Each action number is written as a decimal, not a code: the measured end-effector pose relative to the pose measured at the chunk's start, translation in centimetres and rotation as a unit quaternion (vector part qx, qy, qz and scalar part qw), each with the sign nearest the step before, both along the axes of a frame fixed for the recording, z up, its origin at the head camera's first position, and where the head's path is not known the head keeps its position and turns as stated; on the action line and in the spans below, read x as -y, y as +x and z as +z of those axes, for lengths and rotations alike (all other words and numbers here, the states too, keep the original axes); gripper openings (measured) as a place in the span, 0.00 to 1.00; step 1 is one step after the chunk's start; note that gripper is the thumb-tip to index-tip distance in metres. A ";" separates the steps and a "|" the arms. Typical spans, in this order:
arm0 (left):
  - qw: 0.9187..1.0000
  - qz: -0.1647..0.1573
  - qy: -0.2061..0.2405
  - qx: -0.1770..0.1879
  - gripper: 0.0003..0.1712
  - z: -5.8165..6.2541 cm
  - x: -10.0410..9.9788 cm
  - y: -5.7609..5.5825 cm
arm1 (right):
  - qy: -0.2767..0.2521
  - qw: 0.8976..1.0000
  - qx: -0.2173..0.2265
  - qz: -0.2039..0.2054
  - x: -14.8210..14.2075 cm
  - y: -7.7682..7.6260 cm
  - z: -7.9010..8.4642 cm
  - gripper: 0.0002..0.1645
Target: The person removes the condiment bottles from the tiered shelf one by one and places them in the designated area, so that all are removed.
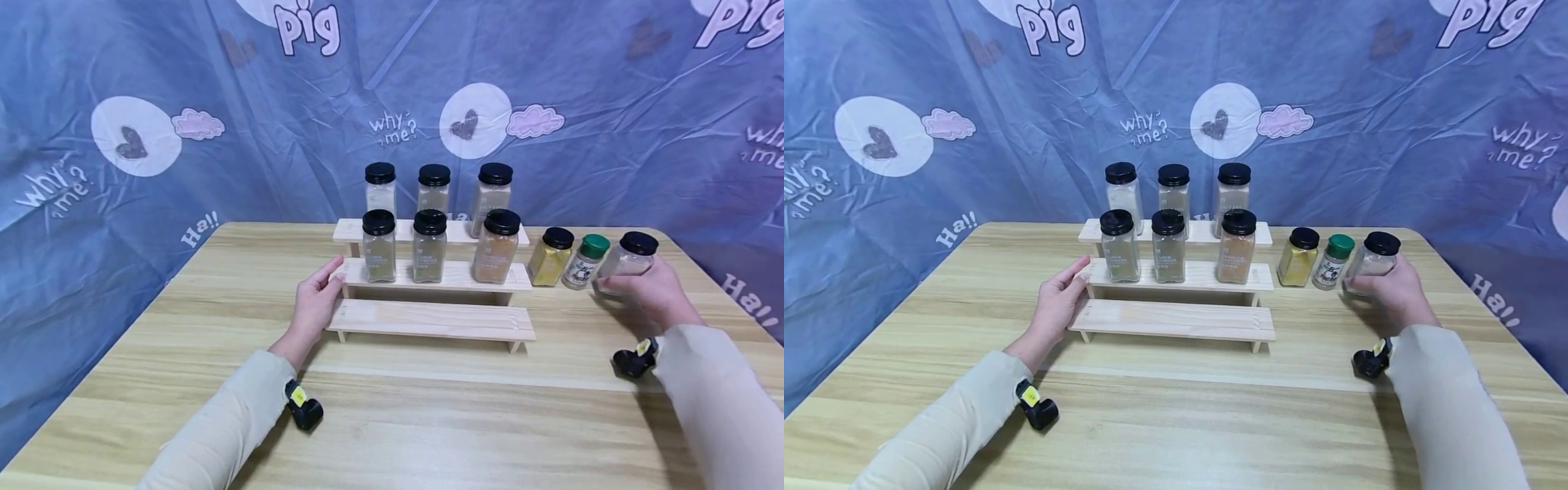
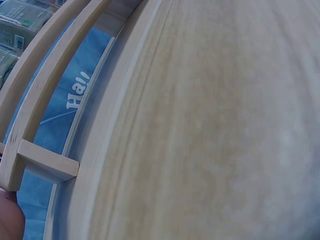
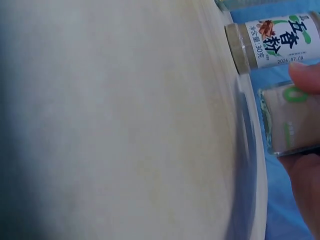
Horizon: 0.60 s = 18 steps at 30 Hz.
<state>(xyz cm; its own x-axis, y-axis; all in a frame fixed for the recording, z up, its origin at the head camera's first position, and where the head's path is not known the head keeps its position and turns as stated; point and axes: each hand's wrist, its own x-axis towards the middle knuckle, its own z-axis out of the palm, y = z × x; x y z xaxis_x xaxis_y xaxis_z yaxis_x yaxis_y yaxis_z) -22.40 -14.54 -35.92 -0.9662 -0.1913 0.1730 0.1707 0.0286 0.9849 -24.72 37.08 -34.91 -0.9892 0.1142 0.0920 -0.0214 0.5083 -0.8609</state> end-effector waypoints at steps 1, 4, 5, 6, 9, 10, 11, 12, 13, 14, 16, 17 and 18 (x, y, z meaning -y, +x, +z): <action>1.000 0.000 0.000 0.001 0.22 0.0 0.0 0.0 | 0.002 1.000 0.002 0.000 0.0 0.0 -0.1 0.30; 1.000 -0.003 -0.006 0.001 0.22 0.0 0.0 0.0 | -0.021 1.000 0.016 0.011 0.0 -0.1 -0.2 0.29; 1.000 -0.003 -0.007 0.001 0.22 0.1 0.0 0.0 | -0.023 0.999 0.017 0.015 -0.1 -0.1 -0.3 0.29; 1.000 -0.002 -0.009 0.001 0.22 0.1 0.0 0.0 | -0.029 0.999 0.020 0.019 -0.1 -0.1 -0.3 0.28; 1.000 0.001 -0.010 0.002 0.21 0.2 0.0 0.0 | -0.033 0.999 0.007 0.029 0.0 -0.2 -0.6 0.27; 1.000 0.002 -0.012 0.001 0.21 0.2 -0.1 0.0 | -0.035 0.999 0.000 0.029 0.0 -0.2 -0.7 0.27; 1.000 0.003 -0.013 0.001 0.21 0.2 -0.1 0.0 | -0.042 0.999 -0.005 0.029 0.0 -0.3 -0.7 0.28; 1.000 0.003 -0.012 0.000 0.21 0.2 -0.1 0.0 | -0.050 0.998 -0.010 0.030 0.0 -0.3 -0.8 0.28; 1.000 0.002 -0.013 -0.001 0.21 0.3 -0.1 0.0 | -0.054 0.998 -0.016 0.030 0.0 -0.3 -0.8 0.29; 1.000 0.003 -0.012 -0.001 0.21 0.3 -0.1 0.0 | -0.058 0.998 -0.019 0.029 0.0 -0.3 -0.9 0.29; 1.000 0.002 -0.011 -0.004 0.21 0.3 -0.1 -0.1 | -0.067 0.997 -0.023 0.028 0.0 -0.4 -1.0 0.29; 1.000 0.002 -0.007 -0.004 0.21 0.3 -0.1 -0.1 | -0.076 0.996 -0.025 0.031 0.0 -0.4 -1.0 0.30; 1.000 0.002 -0.009 -0.006 0.21 0.3 -0.1 -0.1 | -0.084 0.996 -0.025 0.031 0.0 -0.4 -1.0 0.30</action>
